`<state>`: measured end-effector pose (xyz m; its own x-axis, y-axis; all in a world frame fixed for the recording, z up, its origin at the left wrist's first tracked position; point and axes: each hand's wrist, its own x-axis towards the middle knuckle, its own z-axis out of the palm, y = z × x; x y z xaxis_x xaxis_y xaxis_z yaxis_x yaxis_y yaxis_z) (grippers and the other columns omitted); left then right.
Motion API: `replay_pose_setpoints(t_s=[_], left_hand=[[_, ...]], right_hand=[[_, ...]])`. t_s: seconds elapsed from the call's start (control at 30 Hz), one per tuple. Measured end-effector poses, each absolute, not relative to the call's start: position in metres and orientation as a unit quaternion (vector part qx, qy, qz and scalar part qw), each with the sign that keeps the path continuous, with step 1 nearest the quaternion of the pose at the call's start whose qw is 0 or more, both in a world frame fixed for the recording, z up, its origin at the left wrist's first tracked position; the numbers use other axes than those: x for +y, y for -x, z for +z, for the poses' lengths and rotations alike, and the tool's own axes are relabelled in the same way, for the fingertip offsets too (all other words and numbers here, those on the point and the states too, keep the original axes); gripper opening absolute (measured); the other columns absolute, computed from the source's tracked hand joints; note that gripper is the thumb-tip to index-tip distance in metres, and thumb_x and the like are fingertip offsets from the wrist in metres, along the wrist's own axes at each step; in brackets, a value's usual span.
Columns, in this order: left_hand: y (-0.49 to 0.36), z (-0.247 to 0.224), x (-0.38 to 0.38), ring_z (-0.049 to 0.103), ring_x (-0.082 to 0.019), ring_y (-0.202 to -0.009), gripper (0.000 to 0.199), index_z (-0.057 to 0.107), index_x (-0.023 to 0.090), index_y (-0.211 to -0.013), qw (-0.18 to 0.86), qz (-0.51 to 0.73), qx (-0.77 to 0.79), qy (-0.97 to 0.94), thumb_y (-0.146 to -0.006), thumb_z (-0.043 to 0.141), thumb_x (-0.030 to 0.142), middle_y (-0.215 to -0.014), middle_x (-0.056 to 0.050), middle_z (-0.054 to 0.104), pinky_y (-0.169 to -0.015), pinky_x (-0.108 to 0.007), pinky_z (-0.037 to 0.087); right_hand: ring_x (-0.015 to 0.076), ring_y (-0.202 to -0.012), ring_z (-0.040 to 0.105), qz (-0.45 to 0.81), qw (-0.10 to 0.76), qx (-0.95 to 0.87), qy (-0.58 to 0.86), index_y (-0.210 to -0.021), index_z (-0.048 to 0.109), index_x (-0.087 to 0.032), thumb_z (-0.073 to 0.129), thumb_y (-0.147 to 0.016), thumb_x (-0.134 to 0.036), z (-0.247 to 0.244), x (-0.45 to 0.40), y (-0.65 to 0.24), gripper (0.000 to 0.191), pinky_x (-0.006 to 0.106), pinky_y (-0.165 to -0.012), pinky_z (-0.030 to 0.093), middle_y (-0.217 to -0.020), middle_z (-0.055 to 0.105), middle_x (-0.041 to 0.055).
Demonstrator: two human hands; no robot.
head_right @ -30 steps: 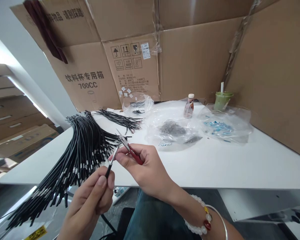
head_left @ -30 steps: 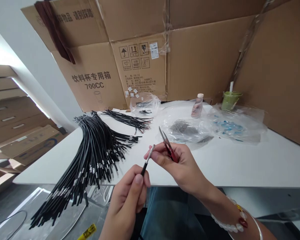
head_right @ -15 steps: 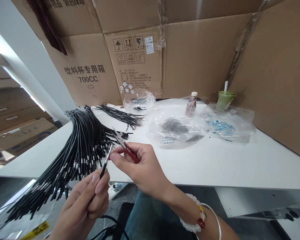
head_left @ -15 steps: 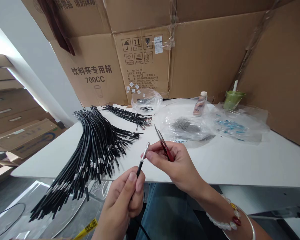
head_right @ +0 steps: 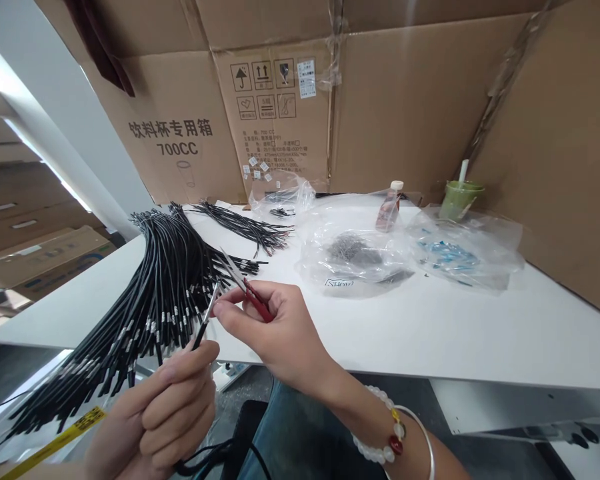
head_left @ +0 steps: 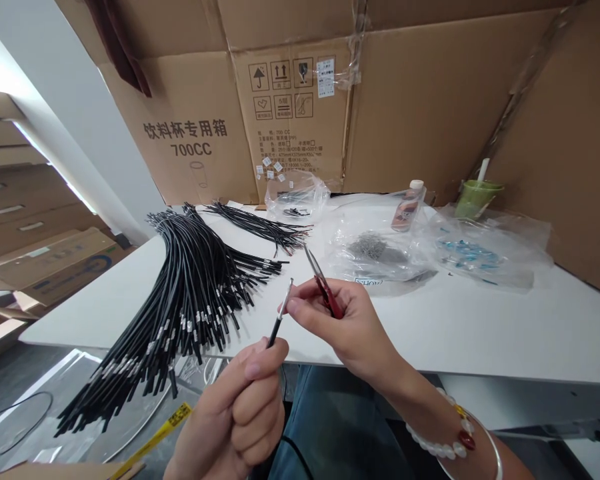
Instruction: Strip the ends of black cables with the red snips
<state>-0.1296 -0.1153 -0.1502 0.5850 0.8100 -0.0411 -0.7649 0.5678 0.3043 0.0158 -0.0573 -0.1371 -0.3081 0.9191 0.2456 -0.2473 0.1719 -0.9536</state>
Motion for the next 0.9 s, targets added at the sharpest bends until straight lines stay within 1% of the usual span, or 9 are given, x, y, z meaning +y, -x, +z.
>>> replay_pose_setpoints(t_s=[0.1,0.27,0.4,0.47,0.57,0.67,0.73,0.83,0.9], left_hand=[[0.1288,-0.1474,-0.1133,-0.001,0.003,-0.030,0.023,0.049,0.015,-0.068,0.892,0.437,0.052,-0.107,-0.089,0.058,0.017,-0.041,0.014,0.019,-0.027,-0.008,0.007],[0.1300,-0.1481,-0.1125,-0.003,0.003,-0.029,0.030,0.038,0.019,-0.065,0.904,0.420,0.012,-0.083,-0.090,0.054,0.014,-0.040,0.014,0.020,-0.024,-0.007,0.002],[0.1325,-0.1493,-0.1121,-0.001,0.004,-0.028,0.037,0.028,0.021,-0.062,0.915,0.398,-0.037,-0.058,-0.092,0.048,0.013,-0.040,0.013,0.021,-0.023,-0.005,0.005],[0.1325,-0.1482,-0.1124,-0.001,0.004,-0.029,0.040,0.024,0.022,-0.061,0.918,0.392,-0.049,-0.044,-0.092,0.047,0.013,-0.040,0.013,0.021,-0.024,-0.004,0.007],[0.1306,-0.1463,-0.1141,-0.002,0.004,-0.028,0.043,0.022,0.023,-0.059,0.921,0.384,-0.038,-0.057,-0.091,0.049,0.014,-0.037,0.013,0.020,-0.023,-0.006,0.003],[0.1288,-0.1455,-0.1164,0.000,0.003,-0.026,0.043,0.028,0.021,-0.057,0.913,0.388,0.023,-0.124,-0.089,0.056,0.019,-0.035,0.014,0.018,-0.023,-0.009,0.003],[0.1292,-0.1452,-0.1177,0.004,0.002,-0.028,0.039,0.039,0.019,-0.057,0.878,0.426,0.111,-0.188,-0.086,0.063,0.027,-0.036,0.014,0.016,-0.026,-0.009,0.010],[0.1328,-0.1444,-0.1190,0.007,0.001,-0.033,0.033,0.053,0.018,-0.061,0.782,0.493,0.271,-0.269,-0.080,0.071,0.039,-0.040,0.013,0.014,-0.032,-0.010,0.017],[0.1356,-0.1438,-0.1197,0.008,0.000,-0.035,0.035,0.055,0.018,-0.062,0.732,0.508,0.340,-0.302,-0.078,0.071,0.045,-0.041,0.013,0.014,-0.033,-0.010,0.016]], right_hand=[[0.0142,-0.066,0.051,0.578,0.510,-0.568,0.290,-0.073,0.069,-0.021,0.069,-0.078,-0.037,-0.1359,-0.0566,-0.0150,0.016,0.026,-0.059,0.041,-0.051,0.041,-0.0041],[0.0129,-0.063,0.053,0.573,0.512,-0.562,0.307,-0.074,0.067,-0.020,0.074,-0.073,-0.039,-0.1351,-0.0562,-0.0149,0.020,0.026,-0.059,0.044,-0.061,0.057,-0.0016],[0.0142,-0.072,0.061,0.583,0.515,-0.573,0.257,-0.075,0.068,-0.020,0.074,-0.074,-0.036,-0.1326,-0.0553,-0.0149,0.017,0.027,-0.068,0.050,-0.074,0.068,0.0011],[0.0146,-0.077,0.064,0.598,0.513,-0.574,0.223,-0.075,0.068,-0.020,0.073,-0.076,-0.036,-0.1316,-0.0553,-0.0140,0.017,0.028,-0.074,0.052,-0.077,0.070,0.0015],[0.0145,-0.080,0.065,0.628,0.508,-0.561,0.182,-0.075,0.068,-0.021,0.071,-0.079,-0.037,-0.1322,-0.0558,-0.0107,0.017,0.029,-0.077,0.053,-0.074,0.069,0.0008],[0.0138,-0.080,0.065,0.656,0.491,-0.551,0.156,-0.074,0.066,-0.021,0.069,-0.081,-0.033,-0.1344,-0.0557,-0.0069,0.014,0.028,-0.076,0.053,-0.076,0.069,0.0008],[0.0122,-0.073,0.062,0.665,0.487,-0.540,0.168,-0.075,0.066,-0.020,0.069,-0.081,-0.034,-0.1353,-0.0550,-0.0061,0.016,0.025,-0.068,0.052,-0.073,0.067,0.0005],[0.0078,-0.056,0.050,0.627,0.523,-0.530,0.230,-0.078,0.068,-0.020,0.068,-0.082,-0.036,-0.1343,-0.0554,-0.0092,0.016,0.021,-0.053,0.043,-0.063,0.060,-0.0019],[0.0062,-0.050,0.039,0.589,0.545,-0.537,0.259,-0.080,0.070,-0.020,0.068,-0.082,-0.033,-0.1322,-0.0583,-0.0124,0.014,0.020,-0.046,0.034,-0.057,0.051,-0.0040]])
